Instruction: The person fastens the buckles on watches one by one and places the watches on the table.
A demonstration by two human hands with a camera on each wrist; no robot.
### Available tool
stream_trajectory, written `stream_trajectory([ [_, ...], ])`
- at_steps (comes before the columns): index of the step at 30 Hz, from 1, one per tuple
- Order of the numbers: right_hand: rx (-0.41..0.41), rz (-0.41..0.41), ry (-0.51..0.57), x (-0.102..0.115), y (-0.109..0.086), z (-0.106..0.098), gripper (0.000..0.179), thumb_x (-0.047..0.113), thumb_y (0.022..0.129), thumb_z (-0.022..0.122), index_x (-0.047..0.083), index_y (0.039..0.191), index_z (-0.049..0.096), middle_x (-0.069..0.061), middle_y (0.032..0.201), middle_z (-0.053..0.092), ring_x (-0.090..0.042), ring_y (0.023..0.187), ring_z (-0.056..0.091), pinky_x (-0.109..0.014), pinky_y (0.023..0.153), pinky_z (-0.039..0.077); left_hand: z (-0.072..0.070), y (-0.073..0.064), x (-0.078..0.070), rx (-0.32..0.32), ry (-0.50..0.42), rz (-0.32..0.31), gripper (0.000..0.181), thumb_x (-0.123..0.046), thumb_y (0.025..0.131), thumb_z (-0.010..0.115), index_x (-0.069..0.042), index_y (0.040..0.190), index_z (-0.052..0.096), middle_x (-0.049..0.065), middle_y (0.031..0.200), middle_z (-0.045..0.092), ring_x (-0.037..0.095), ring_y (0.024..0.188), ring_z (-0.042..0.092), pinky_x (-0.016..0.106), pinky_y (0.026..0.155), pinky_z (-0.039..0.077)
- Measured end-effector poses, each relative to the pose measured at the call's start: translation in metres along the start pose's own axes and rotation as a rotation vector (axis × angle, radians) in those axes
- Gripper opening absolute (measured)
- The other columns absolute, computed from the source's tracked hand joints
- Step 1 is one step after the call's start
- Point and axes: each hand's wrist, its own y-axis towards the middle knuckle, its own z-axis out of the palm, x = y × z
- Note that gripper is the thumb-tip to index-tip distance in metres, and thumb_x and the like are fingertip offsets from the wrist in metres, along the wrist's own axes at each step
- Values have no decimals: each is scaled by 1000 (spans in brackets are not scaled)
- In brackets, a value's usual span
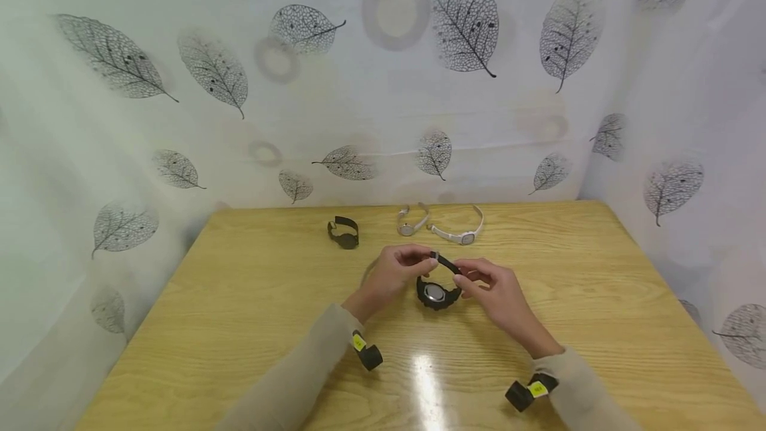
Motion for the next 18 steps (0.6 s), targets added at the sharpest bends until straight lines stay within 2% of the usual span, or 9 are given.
stream_trajectory([
  [6,8,-8,-8,-1,1,5,28,9,101,67,0,128,69,-30,109,67,-21,85,71,-40,72,64,-5,-2,-2,19,-13,-19,19,-15,91,81,-5,107,79,1,91,74,10,78,65,22,69,55],
  [11,0,-4,-21,1,0,8,28,10,101,68,0,127,70,-28,110,68,-20,87,71,-40,72,64,-7,-2,0,26,10,-14,16,-16,91,82,-8,105,80,-1,89,72,9,76,62,20,66,52],
  [18,-9,1,-66,2,-1,13,29,13,101,69,4,128,70,-21,108,70,-23,82,70,-37,70,63,-6,-2,0,14,-2,-40,18,-14,90,81,-4,105,79,-1,88,72,9,75,61,20,64,50],
])
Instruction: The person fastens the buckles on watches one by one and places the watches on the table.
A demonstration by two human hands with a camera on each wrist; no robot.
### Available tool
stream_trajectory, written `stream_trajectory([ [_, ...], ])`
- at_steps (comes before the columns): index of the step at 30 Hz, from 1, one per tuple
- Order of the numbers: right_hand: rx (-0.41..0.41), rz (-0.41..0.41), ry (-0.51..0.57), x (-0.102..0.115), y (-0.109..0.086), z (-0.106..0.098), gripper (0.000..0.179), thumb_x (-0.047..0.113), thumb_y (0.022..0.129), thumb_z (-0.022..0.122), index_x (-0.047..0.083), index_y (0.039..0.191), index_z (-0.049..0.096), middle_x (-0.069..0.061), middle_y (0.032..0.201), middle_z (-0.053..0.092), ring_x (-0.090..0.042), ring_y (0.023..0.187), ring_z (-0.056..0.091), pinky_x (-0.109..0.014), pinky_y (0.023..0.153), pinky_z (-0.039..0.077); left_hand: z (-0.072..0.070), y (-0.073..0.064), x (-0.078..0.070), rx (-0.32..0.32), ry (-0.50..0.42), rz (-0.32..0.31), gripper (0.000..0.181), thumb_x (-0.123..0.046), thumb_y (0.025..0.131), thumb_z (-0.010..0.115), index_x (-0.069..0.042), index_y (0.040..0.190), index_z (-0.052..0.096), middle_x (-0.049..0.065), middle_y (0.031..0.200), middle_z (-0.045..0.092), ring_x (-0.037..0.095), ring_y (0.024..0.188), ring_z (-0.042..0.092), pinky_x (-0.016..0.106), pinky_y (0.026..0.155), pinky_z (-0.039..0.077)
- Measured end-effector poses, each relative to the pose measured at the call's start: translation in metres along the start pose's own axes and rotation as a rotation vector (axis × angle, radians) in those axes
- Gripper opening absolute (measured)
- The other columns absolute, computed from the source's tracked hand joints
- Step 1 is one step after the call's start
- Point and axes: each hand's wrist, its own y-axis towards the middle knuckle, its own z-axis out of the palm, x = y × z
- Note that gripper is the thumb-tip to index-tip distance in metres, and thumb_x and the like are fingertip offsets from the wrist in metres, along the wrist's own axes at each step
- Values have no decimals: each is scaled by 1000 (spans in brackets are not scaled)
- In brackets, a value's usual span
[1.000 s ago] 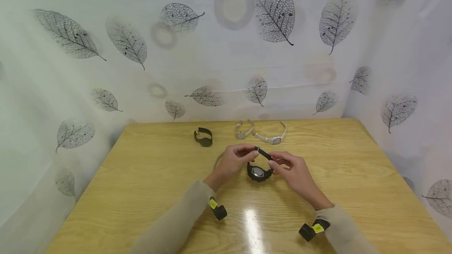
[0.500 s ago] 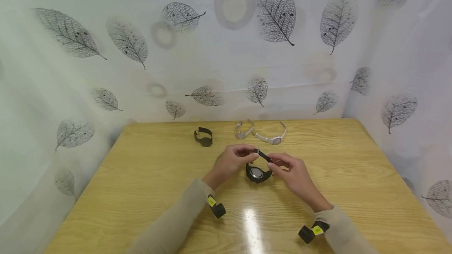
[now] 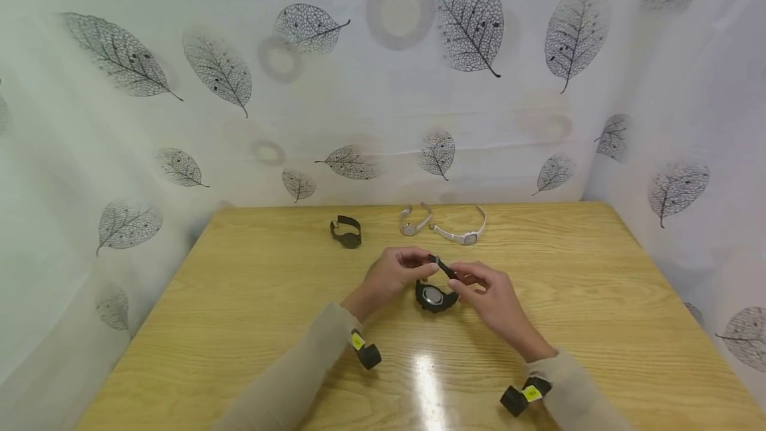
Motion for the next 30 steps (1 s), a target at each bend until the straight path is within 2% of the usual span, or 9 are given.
stream_trajectory([
  [3,-16,30,9,2,-1,-1,30,16,102,67,4,130,69,-22,106,70,-24,81,70,-37,70,63,1,1,0,-11,6,-16,20,-17,92,81,-6,108,79,-1,90,74,12,78,64,21,67,53],
  [7,-28,70,72,6,-1,-4,32,20,104,64,3,132,67,-24,112,69,-21,85,70,-38,73,63,1,1,-1,-29,-6,-22,26,-25,94,78,-10,115,78,-1,100,76,33,94,69,29,79,58],
  [10,-19,89,117,7,1,-5,34,21,105,64,1,132,67,-15,118,71,-18,94,70,-37,75,63,2,0,-2,-40,-41,-26,28,-26,95,77,-10,118,77,0,106,75,47,106,65,42,91,59],
  [12,-17,106,138,7,1,-5,34,21,104,64,0,131,67,-10,119,71,-17,96,69,-36,76,63,2,-1,-3,-41,-64,-30,28,-25,95,77,-10,118,77,1,107,75,50,109,63,49,96,57],
  [15,-21,120,164,7,1,-3,34,20,104,65,-2,129,67,-14,115,71,-17,92,69,-35,75,63,2,-2,-3,-35,-77,-19,29,-25,95,77,-9,119,76,2,108,75,52,111,62,50,97,56],
  [19,-27,114,174,6,1,0,33,16,103,66,-4,128,67,-27,109,68,-18,83,69,-35,72,63,2,-3,-3,-37,-88,-7,28,-23,95,77,-7,118,76,2,108,74,53,111,61,41,93,58],
  [25,-53,97,152,8,0,3,30,16,103,66,-3,126,68,-29,105,66,-21,78,67,-34,69,61,2,-3,-2,-41,-105,-3,23,-20,93,79,-8,113,78,2,105,75,53,109,61,33,86,59],
  [27,-58,94,141,8,1,3,29,17,102,67,-1,125,69,-30,104,66,-23,76,66,-34,67,61,1,-3,-2,-44,-97,-1,22,-20,93,80,-9,112,79,2,103,75,47,105,64,31,85,59],
  [30,-55,94,132,8,1,5,30,18,102,68,0,125,70,-31,104,65,-23,77,66,-34,66,61,0,-2,-2,-46,-84,-10,20,-20,91,81,-11,109,80,2,99,76,31,95,68,30,82,58],
])
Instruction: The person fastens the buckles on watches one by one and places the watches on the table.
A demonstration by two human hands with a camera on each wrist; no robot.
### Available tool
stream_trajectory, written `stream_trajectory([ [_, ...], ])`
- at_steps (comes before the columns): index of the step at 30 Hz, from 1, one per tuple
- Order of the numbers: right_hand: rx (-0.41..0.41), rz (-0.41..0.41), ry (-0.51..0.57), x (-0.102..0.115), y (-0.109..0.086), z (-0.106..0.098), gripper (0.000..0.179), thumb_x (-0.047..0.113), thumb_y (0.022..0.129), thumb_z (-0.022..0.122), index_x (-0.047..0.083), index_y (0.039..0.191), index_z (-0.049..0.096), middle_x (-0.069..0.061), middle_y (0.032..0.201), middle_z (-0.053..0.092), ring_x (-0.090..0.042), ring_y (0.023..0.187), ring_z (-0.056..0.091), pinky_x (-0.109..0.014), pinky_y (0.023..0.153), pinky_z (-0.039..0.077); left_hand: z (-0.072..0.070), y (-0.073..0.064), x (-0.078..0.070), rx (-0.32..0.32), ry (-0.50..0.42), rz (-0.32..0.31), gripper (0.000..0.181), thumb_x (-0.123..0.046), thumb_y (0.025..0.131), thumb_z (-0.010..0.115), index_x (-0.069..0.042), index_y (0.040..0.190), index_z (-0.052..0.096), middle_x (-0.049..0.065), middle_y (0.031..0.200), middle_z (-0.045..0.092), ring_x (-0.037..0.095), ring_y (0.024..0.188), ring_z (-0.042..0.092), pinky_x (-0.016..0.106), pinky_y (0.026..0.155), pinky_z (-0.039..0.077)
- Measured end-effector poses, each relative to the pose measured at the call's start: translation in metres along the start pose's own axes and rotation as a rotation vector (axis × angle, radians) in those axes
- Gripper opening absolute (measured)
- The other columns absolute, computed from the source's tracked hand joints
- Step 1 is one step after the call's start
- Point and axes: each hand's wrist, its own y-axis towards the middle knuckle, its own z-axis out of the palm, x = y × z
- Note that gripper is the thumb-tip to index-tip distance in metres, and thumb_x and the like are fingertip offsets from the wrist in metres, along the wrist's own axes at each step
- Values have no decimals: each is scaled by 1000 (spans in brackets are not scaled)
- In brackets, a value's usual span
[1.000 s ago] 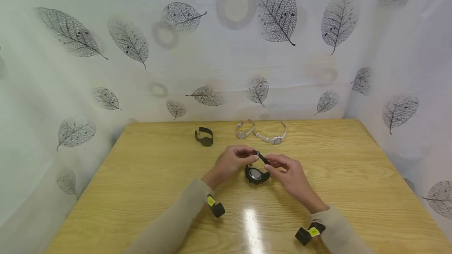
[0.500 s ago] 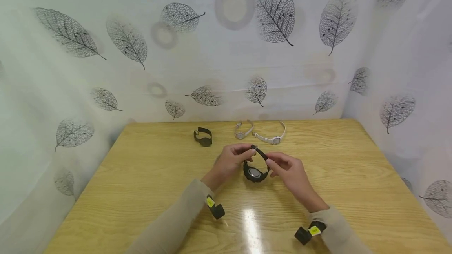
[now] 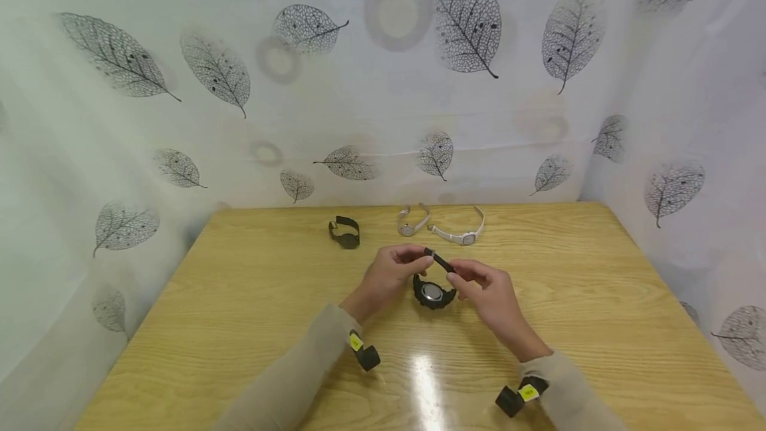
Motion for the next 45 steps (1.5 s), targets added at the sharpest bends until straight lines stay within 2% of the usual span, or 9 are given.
stream_trajectory([
  [4,-3,11,-1,0,-1,2,31,19,101,69,0,126,70,-27,107,66,-20,82,68,-36,70,62,-1,0,1,10,6,-27,19,-18,90,82,-9,107,79,3,96,75,14,86,68,28,80,57],
  [9,-26,7,-33,-1,1,4,31,21,100,70,3,125,71,-15,106,69,-19,88,68,-34,72,62,0,-1,3,10,1,-46,18,-13,90,82,-3,104,78,2,94,75,12,85,69,27,78,58],
  [15,-21,-16,-95,-4,1,10,30,23,100,71,7,124,73,-10,103,70,-15,91,66,-30,68,60,0,-3,2,37,-11,-30,17,-16,90,82,-5,104,79,2,97,76,12,85,68,26,77,58],
  [21,-26,-1,-45,-2,0,11,31,21,101,69,5,127,70,-18,108,69,-18,92,68,-34,70,62,0,-2,2,45,19,-13,15,-19,91,81,-8,101,79,3,96,75,13,85,67,31,80,59],
  [26,17,-17,6,-2,2,7,30,16,103,66,2,130,66,-30,113,64,-21,93,67,-37,72,62,-1,-3,0,22,33,-5,17,-24,93,80,-11,103,80,2,99,75,14,90,67,33,86,58],
  [28,29,-14,13,-1,2,5,30,16,103,65,2,130,66,-32,114,63,-22,96,67,-38,74,62,-1,-3,-1,18,42,-5,18,-26,92,80,-12,103,80,2,100,75,15,91,68,30,85,57],
  [33,12,2,16,-2,0,4,30,18,103,65,2,129,67,-32,112,63,-17,90,67,-36,73,62,-4,-3,-2,-3,24,-8,19,-25,91,81,-11,104,80,3,100,76,25,96,68,31,86,56],
  [38,-16,3,12,-2,-1,4,31,18,103,67,0,128,68,-33,111,65,-18,86,68,-36,72,63,-3,-3,-1,-4,5,-1,17,-20,91,82,-9,103,79,2,99,76,18,91,67,28,83,56],
  [45,-37,-2,14,-3,-2,8,32,18,102,67,-2,128,68,-33,113,67,-20,83,69,-37,70,63,-4,-6,-2,1,45,6,15,-21,91,82,-9,98,79,1,93,75,11,82,61,27,74,50],
])
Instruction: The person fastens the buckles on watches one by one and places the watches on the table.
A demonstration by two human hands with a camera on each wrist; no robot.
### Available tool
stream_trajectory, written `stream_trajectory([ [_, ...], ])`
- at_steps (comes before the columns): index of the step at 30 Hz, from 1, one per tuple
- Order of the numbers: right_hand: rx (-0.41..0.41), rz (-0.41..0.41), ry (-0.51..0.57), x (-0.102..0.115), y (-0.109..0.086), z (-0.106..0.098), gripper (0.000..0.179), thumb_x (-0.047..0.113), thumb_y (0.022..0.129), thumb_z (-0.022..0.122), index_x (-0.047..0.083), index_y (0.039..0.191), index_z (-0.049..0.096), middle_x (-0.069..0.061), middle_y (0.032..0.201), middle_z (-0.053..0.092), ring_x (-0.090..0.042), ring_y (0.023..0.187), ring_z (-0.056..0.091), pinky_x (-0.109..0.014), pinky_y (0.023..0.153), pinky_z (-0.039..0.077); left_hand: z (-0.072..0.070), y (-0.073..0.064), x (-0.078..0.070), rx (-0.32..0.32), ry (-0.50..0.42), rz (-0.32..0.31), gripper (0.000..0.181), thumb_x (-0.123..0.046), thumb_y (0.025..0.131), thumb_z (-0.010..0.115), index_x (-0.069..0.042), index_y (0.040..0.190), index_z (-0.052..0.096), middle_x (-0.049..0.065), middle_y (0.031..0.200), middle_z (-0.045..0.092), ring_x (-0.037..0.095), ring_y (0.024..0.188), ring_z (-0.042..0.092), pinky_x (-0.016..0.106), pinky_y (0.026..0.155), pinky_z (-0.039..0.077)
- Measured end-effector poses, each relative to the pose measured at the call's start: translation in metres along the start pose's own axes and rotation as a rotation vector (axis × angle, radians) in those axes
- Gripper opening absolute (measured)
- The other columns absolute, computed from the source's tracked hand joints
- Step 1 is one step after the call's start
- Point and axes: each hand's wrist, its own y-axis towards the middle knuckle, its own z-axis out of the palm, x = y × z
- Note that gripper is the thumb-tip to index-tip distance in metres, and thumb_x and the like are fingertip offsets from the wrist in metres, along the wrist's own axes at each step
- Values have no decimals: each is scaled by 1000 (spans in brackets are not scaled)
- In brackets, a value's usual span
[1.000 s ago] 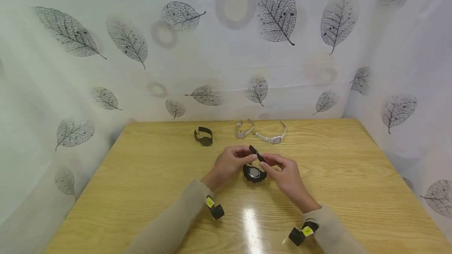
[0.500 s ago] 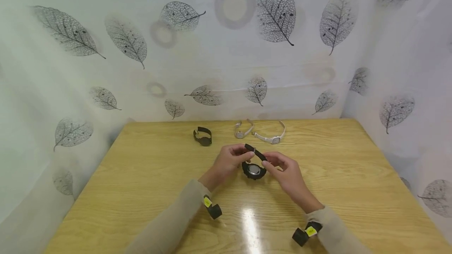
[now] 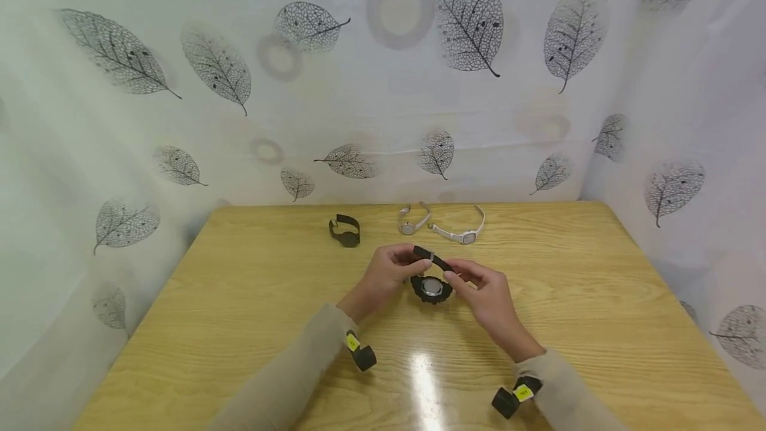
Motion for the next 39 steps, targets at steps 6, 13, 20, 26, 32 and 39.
stream_trajectory([
  [6,-4,1,15,1,1,4,33,16,102,68,-3,128,68,-27,115,69,-13,88,70,-38,71,63,2,0,0,36,2,15,14,-19,91,82,-8,98,79,2,93,75,12,82,63,27,73,52],
  [13,-14,20,3,4,1,7,35,20,102,68,-2,129,68,-17,115,71,-15,87,70,-38,70,63,6,-2,3,73,-5,12,17,-18,90,82,-7,103,79,4,99,77,15,91,71,28,81,60],
  [20,-6,28,-2,2,1,4,34,22,102,67,1,130,68,-24,111,69,-24,84,68,-36,70,63,6,-2,1,31,2,-13,19,-23,90,82,-9,103,79,4,101,76,17,94,71,28,83,58],
  [26,20,-37,-32,4,3,-8,33,16,103,66,3,133,66,-24,120,66,-27,88,68,-34,70,62,5,-2,-4,10,50,13,18,-23,88,85,-11,101,80,2,97,77,16,87,71,33,79,60],
  [32,71,-148,-182,30,23,-18,31,15,103,66,15,134,68,-10,113,66,-17,81,67,-34,67,59,9,-2,-8,33,214,130,15,-23,89,84,-11,96,78,-1,88,75,21,75,71,37,67,62],
  [39,198,-280,-411,51,39,-13,32,15,97,74,14,129,72,-1,108,63,-15,77,54,-28,64,50,15,-1,-5,-2,337,171,17,-26,89,83,-12,85,76,-6,77,70,8,59,61,21,54,54],
])
